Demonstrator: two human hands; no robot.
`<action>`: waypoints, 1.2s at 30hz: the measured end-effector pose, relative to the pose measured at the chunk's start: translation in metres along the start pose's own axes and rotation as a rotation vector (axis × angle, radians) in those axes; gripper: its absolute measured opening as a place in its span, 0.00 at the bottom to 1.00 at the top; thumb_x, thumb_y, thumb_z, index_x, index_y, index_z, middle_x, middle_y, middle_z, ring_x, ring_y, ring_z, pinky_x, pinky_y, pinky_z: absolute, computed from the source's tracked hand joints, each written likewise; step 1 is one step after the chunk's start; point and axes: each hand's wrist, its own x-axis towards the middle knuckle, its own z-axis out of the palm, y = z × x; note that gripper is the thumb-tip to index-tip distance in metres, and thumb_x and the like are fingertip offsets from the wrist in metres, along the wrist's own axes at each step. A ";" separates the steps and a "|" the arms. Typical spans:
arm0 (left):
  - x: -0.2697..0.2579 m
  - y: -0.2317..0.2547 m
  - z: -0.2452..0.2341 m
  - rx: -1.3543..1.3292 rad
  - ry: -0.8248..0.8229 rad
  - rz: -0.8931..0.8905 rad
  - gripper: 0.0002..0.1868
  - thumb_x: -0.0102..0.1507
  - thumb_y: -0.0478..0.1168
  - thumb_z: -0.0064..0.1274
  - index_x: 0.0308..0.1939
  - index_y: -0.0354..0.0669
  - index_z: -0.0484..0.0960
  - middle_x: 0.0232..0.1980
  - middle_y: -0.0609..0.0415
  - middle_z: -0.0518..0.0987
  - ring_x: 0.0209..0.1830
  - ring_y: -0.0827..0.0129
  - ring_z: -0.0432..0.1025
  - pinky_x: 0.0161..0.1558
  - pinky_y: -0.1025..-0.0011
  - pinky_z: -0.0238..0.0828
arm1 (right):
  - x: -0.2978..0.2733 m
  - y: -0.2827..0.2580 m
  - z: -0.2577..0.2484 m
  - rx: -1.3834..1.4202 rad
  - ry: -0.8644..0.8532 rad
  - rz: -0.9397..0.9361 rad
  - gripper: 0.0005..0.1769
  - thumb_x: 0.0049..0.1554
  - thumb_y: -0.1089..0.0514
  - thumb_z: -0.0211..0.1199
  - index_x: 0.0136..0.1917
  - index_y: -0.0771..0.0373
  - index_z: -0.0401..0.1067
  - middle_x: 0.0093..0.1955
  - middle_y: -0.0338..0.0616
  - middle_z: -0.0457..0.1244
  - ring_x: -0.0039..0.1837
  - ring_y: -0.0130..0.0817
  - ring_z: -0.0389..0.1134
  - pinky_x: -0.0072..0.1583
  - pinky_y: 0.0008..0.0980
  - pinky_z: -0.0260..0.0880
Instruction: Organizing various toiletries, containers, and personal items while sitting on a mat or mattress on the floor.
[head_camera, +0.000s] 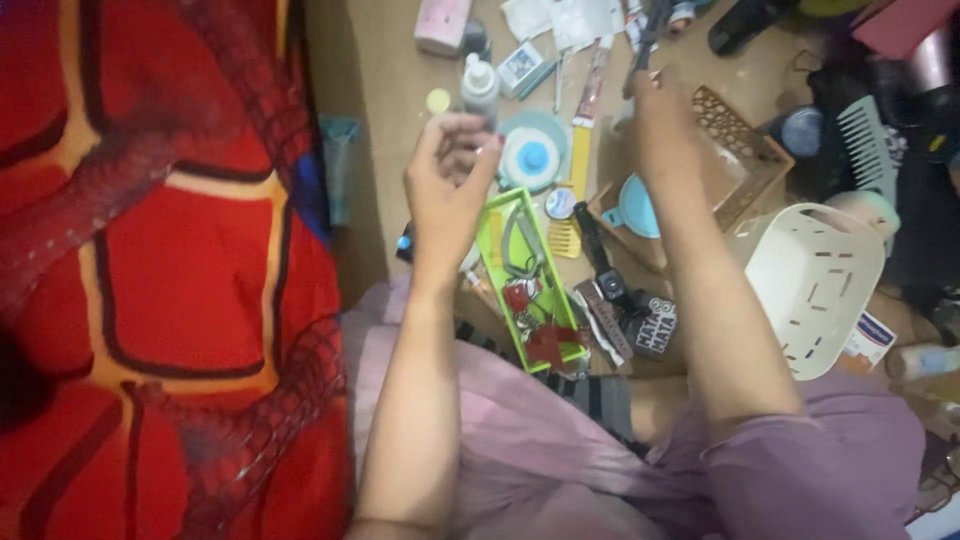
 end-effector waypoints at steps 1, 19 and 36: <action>0.000 -0.002 0.000 -0.022 0.005 -0.011 0.13 0.66 0.32 0.61 0.52 0.37 0.76 0.45 0.59 0.78 0.39 0.82 0.71 0.40 0.82 0.67 | 0.000 -0.006 0.000 -0.026 -0.019 0.089 0.21 0.53 0.65 0.70 0.60 0.61 0.71 0.61 0.61 0.62 0.62 0.65 0.65 0.58 0.55 0.68; 0.004 -0.014 -0.002 0.022 -0.016 -0.084 0.11 0.68 0.35 0.58 0.52 0.36 0.76 0.45 0.55 0.79 0.42 0.78 0.74 0.44 0.78 0.75 | 0.075 0.187 -0.018 0.092 0.163 0.129 0.35 0.52 0.55 0.79 0.68 0.67 0.70 0.64 0.62 0.65 0.66 0.63 0.65 0.66 0.51 0.65; 0.003 -0.008 -0.007 0.099 -0.027 -0.053 0.09 0.70 0.36 0.58 0.50 0.36 0.76 0.43 0.56 0.80 0.37 0.76 0.76 0.38 0.78 0.73 | -0.067 0.254 -0.040 -0.096 -0.232 0.670 0.58 0.44 0.22 0.74 0.76 0.56 0.64 0.79 0.57 0.51 0.78 0.65 0.45 0.70 0.73 0.44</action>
